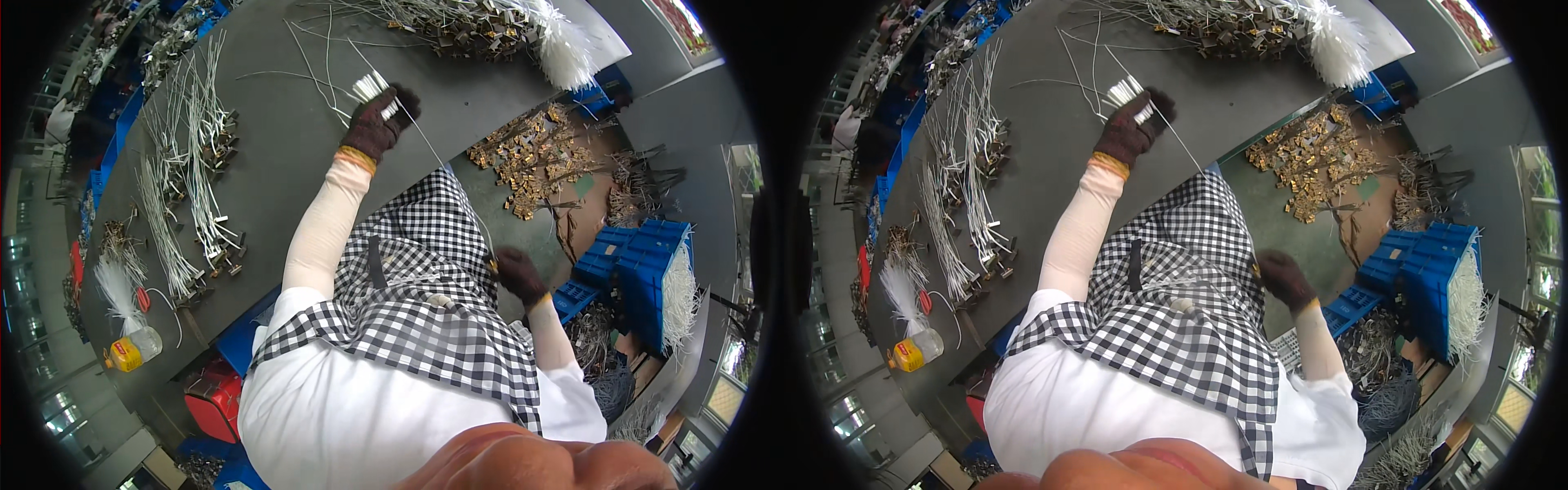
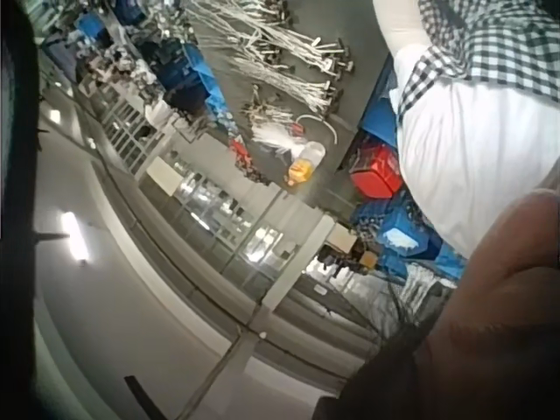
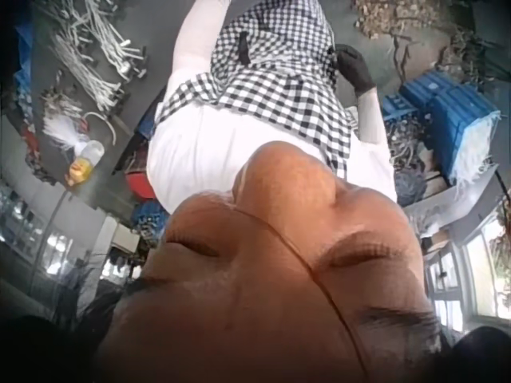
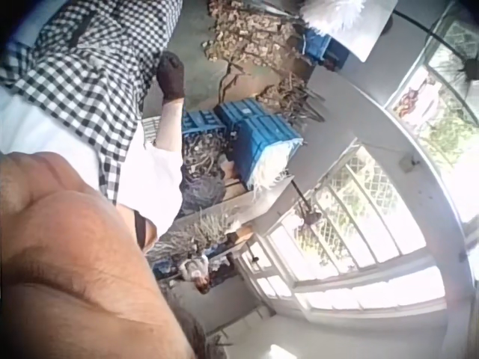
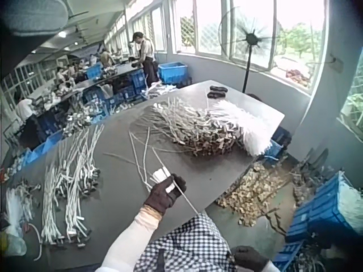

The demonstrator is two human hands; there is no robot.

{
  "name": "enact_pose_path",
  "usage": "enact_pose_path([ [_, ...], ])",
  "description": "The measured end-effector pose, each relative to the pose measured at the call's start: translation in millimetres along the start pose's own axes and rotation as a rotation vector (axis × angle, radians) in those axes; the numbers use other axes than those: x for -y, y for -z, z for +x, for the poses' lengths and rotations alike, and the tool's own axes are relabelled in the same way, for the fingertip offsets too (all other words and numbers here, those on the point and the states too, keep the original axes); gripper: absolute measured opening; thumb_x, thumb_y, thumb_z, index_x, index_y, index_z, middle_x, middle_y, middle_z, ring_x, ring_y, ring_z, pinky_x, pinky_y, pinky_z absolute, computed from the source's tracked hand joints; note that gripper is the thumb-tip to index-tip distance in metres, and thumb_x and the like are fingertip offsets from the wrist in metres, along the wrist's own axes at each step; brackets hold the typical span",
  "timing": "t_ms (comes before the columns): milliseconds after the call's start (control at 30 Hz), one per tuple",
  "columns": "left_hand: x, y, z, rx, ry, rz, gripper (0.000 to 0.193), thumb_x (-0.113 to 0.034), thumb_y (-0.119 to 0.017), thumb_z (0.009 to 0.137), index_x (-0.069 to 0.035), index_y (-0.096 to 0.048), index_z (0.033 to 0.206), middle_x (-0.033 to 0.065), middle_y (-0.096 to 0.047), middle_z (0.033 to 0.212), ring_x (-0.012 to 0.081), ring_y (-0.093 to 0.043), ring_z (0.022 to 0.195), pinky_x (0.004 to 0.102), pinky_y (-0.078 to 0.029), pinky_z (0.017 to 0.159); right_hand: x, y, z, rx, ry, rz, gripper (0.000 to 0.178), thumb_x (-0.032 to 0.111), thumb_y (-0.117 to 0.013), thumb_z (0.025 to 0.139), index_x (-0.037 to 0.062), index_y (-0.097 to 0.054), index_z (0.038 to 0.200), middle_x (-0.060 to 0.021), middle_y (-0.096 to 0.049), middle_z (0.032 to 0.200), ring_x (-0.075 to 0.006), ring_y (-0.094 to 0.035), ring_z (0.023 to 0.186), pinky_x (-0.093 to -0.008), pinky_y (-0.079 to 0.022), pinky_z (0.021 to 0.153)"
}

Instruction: Sort and bundle thin electrical wires at a workbench.

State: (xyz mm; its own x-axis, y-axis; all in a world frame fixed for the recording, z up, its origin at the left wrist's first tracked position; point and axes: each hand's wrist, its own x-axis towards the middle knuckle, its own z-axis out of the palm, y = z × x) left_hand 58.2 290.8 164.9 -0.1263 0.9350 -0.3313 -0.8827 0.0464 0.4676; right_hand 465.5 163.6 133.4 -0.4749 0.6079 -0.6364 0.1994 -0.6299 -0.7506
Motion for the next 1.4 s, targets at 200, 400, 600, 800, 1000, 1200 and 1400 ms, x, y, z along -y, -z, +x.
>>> enact_pose_path([
  [200, 23, 1, -65, 0.091, 0.033, 0.244, 0.026, -0.012, -0.059, 0.098, -0.002, -0.061, 0.122, 0.0126, -0.066, 0.115, 0.0274, -0.065, 0.109, 0.0422, -0.056, 0.093, 102, -79, 100, 0.135, 0.228, 0.043, 0.036, 0.01, -0.06, 0.091, 0.0027, -0.059, 0.126, -0.0051, -0.064, 0.099, -0.0114, -0.059, 0.078, -0.0253, -0.051, 0.068],
  [400, 10, 8, -93, 0.233, -0.644, 1.314, 0.031, -0.004, -0.07, 0.089, -0.004, -0.065, 0.12, 0.0115, -0.069, 0.113, 0.0247, -0.067, 0.106, 0.0371, -0.055, 0.09, 161, -142, 135, 0.292, 0.356, 0.149, 0.043, 0.015, -0.062, 0.094, 0.0, -0.055, 0.134, -0.0058, -0.064, 0.108, -0.0103, -0.058, 0.082, -0.0238, -0.05, 0.071],
  [600, -19, 29, -79, 0.257, -0.741, 1.591, 0.049, 0.007, -0.065, 0.085, -0.01, -0.062, 0.13, 0.0106, -0.068, 0.12, 0.0246, -0.069, 0.103, 0.0326, -0.057, 0.087, 165, -153, 166, 0.296, 0.356, -0.045, 0.043, 0.018, -0.063, 0.093, -0.0002, -0.055, 0.132, -0.0061, -0.065, 0.105, -0.0103, -0.057, 0.078, -0.0237, -0.05, 0.069],
  [800, -29, 31, -68, 0.123, -0.808, 1.64, 0.027, -0.009, -0.064, 0.095, -0.003, -0.063, 0.121, 0.0052, -0.069, 0.105, 0.0201, -0.069, 0.094, 0.0319, -0.058, 0.086, 174, -159, 191, 0.32, 0.283, 0.131, 0.038, 0.019, -0.064, 0.092, 0.0028, -0.059, 0.126, -0.0045, -0.066, 0.095, -0.0097, -0.059, 0.073, -0.0218, -0.047, 0.061],
  [1000, -56, 19, -46, -0.195, -0.129, 0.471, 0.023, -0.016, -0.07, 0.091, 0.001, -0.064, 0.106, 0.0087, -0.067, 0.099, 0.0229, -0.07, 0.086, 0.0357, -0.059, 0.073, 167, -157, 218, 0.296, 0.239, 0.126, 0.04, 0.02, -0.068, 0.092, 0.0006, -0.057, 0.125, -0.0079, -0.066, 0.101, -0.0139, -0.063, 0.076, -0.0268, -0.053, 0.07],
  [1200, -71, 54, -37, -0.423, -0.211, 0.545, 0.027, -0.018, -0.07, 0.092, 0.0, -0.064, 0.112, 0.0079, -0.069, 0.094, 0.0166, -0.068, 0.073, 0.0273, -0.054, 0.058, 198, -110, 241, -0.227, 0.577, -0.274, 0.032, 0.015, -0.064, 0.095, 0.0041, -0.059, 0.125, -0.009, -0.069, 0.097, -0.0147, -0.066, 0.077, -0.0287, -0.055, 0.065],
  [1400, -51, 26, -33, -0.293, -0.098, 0.54, 0.029, -0.019, -0.068, 0.095, 0.0, -0.064, 0.117, 0.0098, -0.068, 0.086, 0.0122, -0.061, 0.063, 0.0211, -0.046, 0.051, 296, -31, 275, -1.082, 1.017, -0.938, 0.05, 0.021, -0.077, 0.083, 0.0055, -0.06, 0.127, -0.0155, -0.064, 0.117, -0.0283, -0.063, 0.1, -0.0384, -0.052, 0.085],
])
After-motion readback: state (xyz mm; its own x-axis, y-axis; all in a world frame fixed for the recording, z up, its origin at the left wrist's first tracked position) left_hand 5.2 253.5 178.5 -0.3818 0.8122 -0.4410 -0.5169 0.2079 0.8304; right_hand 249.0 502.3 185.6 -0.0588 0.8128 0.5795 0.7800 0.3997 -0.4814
